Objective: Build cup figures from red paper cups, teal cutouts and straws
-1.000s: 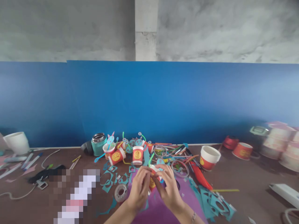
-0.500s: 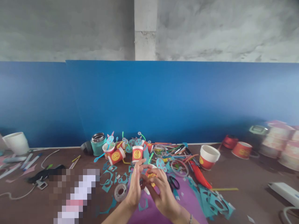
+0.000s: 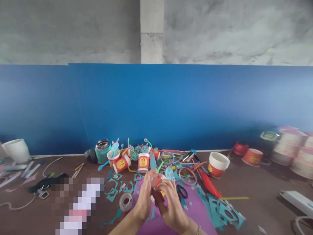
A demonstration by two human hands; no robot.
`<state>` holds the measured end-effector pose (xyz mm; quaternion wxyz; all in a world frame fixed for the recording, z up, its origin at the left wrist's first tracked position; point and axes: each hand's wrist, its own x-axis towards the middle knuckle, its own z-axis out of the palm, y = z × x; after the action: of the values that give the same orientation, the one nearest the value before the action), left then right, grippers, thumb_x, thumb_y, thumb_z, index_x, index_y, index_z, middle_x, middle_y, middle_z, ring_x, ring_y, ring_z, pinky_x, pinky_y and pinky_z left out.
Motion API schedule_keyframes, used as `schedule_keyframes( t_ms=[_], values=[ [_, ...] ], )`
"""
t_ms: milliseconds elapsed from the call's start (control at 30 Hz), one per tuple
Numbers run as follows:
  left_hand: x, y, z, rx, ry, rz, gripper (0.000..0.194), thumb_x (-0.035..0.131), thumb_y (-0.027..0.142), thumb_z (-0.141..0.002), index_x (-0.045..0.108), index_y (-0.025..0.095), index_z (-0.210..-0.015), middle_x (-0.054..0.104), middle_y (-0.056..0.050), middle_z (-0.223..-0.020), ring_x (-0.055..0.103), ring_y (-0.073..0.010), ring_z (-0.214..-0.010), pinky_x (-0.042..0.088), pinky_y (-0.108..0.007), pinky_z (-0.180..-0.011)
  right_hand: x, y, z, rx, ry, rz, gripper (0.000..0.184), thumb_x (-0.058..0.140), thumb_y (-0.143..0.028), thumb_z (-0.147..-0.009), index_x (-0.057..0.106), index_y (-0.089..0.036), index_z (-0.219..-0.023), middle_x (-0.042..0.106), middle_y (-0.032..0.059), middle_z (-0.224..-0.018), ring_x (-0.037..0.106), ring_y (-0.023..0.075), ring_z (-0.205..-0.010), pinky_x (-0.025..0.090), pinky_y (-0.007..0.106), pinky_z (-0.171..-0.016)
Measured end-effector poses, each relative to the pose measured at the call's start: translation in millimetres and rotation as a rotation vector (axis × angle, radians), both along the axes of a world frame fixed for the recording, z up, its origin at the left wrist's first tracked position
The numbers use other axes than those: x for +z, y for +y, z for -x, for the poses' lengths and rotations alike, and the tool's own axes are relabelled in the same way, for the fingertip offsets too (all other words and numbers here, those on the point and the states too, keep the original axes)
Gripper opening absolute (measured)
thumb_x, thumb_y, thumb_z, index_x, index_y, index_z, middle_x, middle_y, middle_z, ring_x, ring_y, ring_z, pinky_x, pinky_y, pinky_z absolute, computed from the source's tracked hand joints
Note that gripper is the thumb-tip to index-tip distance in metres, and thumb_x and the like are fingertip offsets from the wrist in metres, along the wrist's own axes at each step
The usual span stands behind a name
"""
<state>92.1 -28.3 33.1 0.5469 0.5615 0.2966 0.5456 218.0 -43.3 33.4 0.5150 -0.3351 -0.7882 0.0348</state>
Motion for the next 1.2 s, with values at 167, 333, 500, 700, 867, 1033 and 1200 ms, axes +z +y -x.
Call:
schedule_keyframes(
  t_ms=[167,333,500,700,867,1033,1200],
  values=[
    [12.6,2.8,3.1,0.329,0.248,-0.243,0.038,0.036,0.049,-0.091,0.057,0.019,-0.081,0.055,-0.004,-0.077,0.054,-0.0186,-0.073,0.044,-0.031,-0.071,-5.6,5.5,-7.2,-0.126,0.207,-0.130,0.021,0.051,-0.008,-0.085,0.050,-0.023,-0.099,0.059,0.0043,-0.086,0.057,0.0201,-0.081,0.045,0.036,-0.073],
    [13.7,6.4,3.3,0.265,0.372,-0.341,0.040,0.036,0.041,-0.093,0.054,0.019,-0.065,0.055,-0.005,-0.079,0.052,-0.0196,-0.081,0.041,-0.032,-0.077,-6.4,9.0,-13.4,-0.135,0.178,-0.096,0.021,0.052,-0.009,-0.084,0.052,-0.024,-0.099,0.060,0.0047,-0.086,0.057,0.0213,-0.083,0.046,0.038,-0.074],
    [5.1,12.3,2.3,0.311,0.336,-0.353,0.030,0.046,0.040,-0.088,0.055,0.019,-0.068,0.056,-0.004,-0.080,0.054,-0.0205,-0.082,0.043,-0.032,-0.077,-1.4,8.2,-13.9,-0.069,0.138,-0.011,0.015,0.050,-0.013,-0.086,0.051,-0.024,-0.097,0.060,0.0056,-0.091,0.057,0.0220,-0.088,0.046,0.039,-0.078],
    [6.6,12.4,4.5,0.502,0.570,-0.511,0.017,0.049,0.024,-0.086,0.057,0.020,-0.072,0.059,-0.005,-0.085,0.055,-0.0209,-0.083,0.040,-0.034,-0.077,-2.2,13.4,-13.0,-0.105,0.227,0.192,0.011,0.047,-0.023,-0.090,0.056,-0.022,-0.084,0.056,0.0079,-0.102,0.053,0.0231,-0.102,0.045,0.039,-0.087],
    [7.1,8.2,4.9,0.508,0.721,-0.595,0.014,0.048,0.018,-0.086,0.059,0.021,-0.078,0.060,-0.006,-0.090,0.055,-0.0217,-0.088,0.039,-0.034,-0.077,-8.0,20.2,-13.1,-0.107,0.275,0.232,0.013,0.050,-0.026,-0.090,0.058,-0.021,-0.081,0.058,0.0085,-0.102,0.055,0.0226,-0.101,0.047,0.038,-0.087],
    [8.1,4.7,5.5,0.488,0.769,-0.620,0.015,0.046,0.018,-0.087,0.059,0.021,-0.080,0.060,-0.007,-0.093,0.055,-0.0225,-0.090,0.040,-0.035,-0.077,-8.1,21.5,-13.3,-0.130,0.263,0.204,0.015,0.051,-0.027,-0.089,0.061,-0.021,-0.079,0.060,0.0091,-0.098,0.057,0.0236,-0.097,0.049,0.039,-0.084],
    [6.1,4.6,6.1,0.470,0.798,-0.633,0.015,0.044,0.018,-0.087,0.058,0.021,-0.082,0.059,-0.008,-0.095,0.054,-0.0234,-0.091,0.040,-0.037,-0.077,-8.0,21.7,-13.7,-0.150,0.242,0.189,0.015,0.052,-0.028,-0.089,0.061,-0.022,-0.078,0.062,0.0086,-0.095,0.058,0.0237,-0.094,0.049,0.039,-0.082]
  ],
)
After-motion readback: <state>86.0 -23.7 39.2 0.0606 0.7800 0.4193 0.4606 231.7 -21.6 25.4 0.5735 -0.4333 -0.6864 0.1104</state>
